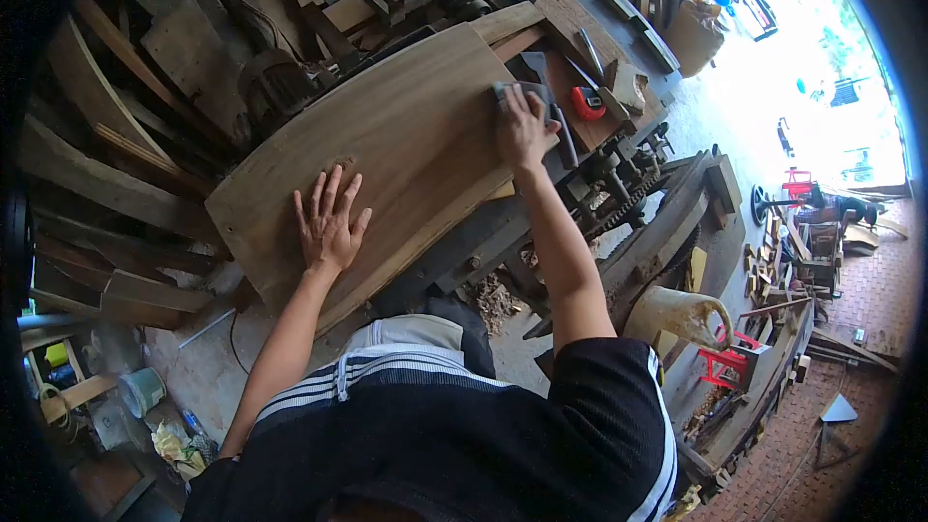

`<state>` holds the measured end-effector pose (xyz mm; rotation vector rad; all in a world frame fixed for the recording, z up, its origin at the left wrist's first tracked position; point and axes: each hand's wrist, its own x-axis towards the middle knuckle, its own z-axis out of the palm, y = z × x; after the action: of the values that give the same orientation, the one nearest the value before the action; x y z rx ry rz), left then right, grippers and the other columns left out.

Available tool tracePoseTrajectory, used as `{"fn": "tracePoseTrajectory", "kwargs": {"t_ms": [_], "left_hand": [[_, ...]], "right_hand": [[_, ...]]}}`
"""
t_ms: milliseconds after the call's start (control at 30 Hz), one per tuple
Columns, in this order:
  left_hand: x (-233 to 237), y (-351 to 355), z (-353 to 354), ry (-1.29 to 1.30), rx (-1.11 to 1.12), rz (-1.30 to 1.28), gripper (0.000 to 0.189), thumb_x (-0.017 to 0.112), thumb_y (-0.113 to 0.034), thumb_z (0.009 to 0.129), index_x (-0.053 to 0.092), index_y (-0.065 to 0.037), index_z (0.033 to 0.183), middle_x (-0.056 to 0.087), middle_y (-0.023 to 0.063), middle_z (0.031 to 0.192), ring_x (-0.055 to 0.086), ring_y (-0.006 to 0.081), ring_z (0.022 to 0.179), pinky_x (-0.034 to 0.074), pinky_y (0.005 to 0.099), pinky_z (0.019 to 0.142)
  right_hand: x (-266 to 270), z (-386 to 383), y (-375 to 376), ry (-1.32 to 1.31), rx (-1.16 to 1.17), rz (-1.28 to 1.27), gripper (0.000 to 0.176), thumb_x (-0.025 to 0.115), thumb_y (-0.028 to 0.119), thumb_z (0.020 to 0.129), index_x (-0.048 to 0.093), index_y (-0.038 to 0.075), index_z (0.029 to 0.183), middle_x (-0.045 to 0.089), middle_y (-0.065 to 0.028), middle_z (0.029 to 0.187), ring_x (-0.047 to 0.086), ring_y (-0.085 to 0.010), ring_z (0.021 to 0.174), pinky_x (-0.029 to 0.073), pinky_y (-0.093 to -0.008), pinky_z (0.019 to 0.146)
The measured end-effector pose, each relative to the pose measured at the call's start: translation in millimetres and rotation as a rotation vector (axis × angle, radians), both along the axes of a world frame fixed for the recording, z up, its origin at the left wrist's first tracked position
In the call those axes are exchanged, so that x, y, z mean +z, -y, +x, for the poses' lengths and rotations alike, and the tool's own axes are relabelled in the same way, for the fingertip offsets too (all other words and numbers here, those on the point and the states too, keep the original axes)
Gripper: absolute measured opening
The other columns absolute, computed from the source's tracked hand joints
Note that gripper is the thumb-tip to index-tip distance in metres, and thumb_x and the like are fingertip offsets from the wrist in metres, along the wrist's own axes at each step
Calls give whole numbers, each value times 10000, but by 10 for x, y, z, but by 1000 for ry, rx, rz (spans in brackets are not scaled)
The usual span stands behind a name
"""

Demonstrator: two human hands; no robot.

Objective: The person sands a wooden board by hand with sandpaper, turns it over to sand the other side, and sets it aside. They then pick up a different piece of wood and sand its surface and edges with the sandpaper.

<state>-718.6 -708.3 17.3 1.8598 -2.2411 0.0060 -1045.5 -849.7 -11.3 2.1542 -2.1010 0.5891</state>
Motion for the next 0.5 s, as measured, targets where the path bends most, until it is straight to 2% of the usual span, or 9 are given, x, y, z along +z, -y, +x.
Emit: {"fn": "tracePoseTrajectory", "kwargs": {"t_ms": [33, 67, 133, 233, 300, 367, 400, 433, 500], "left_hand": [[-7, -9, 6, 7, 3, -3, 569, 525, -442, 926, 377, -299, 1455, 288, 14, 1546, 284, 268, 1406, 124, 598, 1146], [-12, -16, 6, -6, -3, -17, 575, 542, -446, 913, 385, -301, 1447, 305, 18, 1533, 294, 269, 1401, 128, 609, 1141], [13, 3, 3, -30, -8, -33, 582, 564, -448, 899, 396, -300, 1436, 334, 26, 1515, 304, 269, 1395, 138, 619, 1136], [3, 12, 9, -22, -5, -23, 585, 569, -448, 897, 396, -298, 1436, 325, 22, 1521, 292, 263, 1402, 139, 616, 1137], [-1, 30, 14, -25, -7, -35, 584, 575, -446, 893, 403, -292, 1429, 342, 27, 1506, 294, 271, 1397, 142, 616, 1136], [-27, 3, -7, -28, -9, -40, 582, 582, -443, 890, 411, -286, 1423, 359, 32, 1491, 295, 279, 1391, 145, 616, 1135], [-59, 35, -18, -26, -8, -31, 586, 589, -438, 887, 410, -275, 1421, 363, 48, 1478, 302, 292, 1380, 147, 616, 1134], [-72, 94, -21, -22, -8, -25, 590, 595, -433, 884, 409, -264, 1418, 367, 64, 1466, 308, 305, 1370, 149, 617, 1132], [-51, 228, -85, -53, 17, 57, 595, 599, -428, 883, 404, -253, 1418, 359, 82, 1460, 313, 315, 1360, 152, 617, 1131]], "right_hand": [[79, 30, 81, 36, -135, 13, 505, 546, 147, 832, 513, 178, 1335, 521, -65, 1386, 426, -291, 1267, 340, -624, 938], [-254, -43, 155, 103, 83, -281, 481, 539, 146, 843, 527, 174, 1323, 510, -75, 1396, 419, -306, 1275, 334, -639, 932], [-108, 393, -381, 99, 132, -43, 536, 540, 145, 842, 484, 180, 1374, 455, -57, 1452, 387, -294, 1310, 302, -672, 928], [241, 849, -1071, -96, 454, 136, 583, 555, 150, 837, 446, 203, 1407, 406, -17, 1494, 352, -237, 1346, 333, -537, 907], [298, 641, -902, -93, 508, 191, 563, 550, 161, 847, 453, 204, 1399, 420, -23, 1481, 350, -227, 1342, 318, -538, 930], [201, 307, -464, -61, 255, 108, 559, 544, 156, 848, 452, 204, 1396, 459, -50, 1439, 373, -256, 1321, 306, -585, 950], [-281, -135, -2, -61, 254, 101, 559, 544, 156, 848, 452, 204, 1396, 459, -50, 1439, 373, -256, 1321, 306, -585, 950], [-751, -453, 433, 737, 435, -220, 551, 523, 161, 857, 444, 197, 1401, 496, -81, 1391, 373, -295, 1316, 303, -646, 944], [-543, -275, 389, 426, 256, -159, 555, 520, 166, 855, 435, 189, 1404, 492, -87, 1389, 366, -306, 1318, 304, -662, 939]]}}
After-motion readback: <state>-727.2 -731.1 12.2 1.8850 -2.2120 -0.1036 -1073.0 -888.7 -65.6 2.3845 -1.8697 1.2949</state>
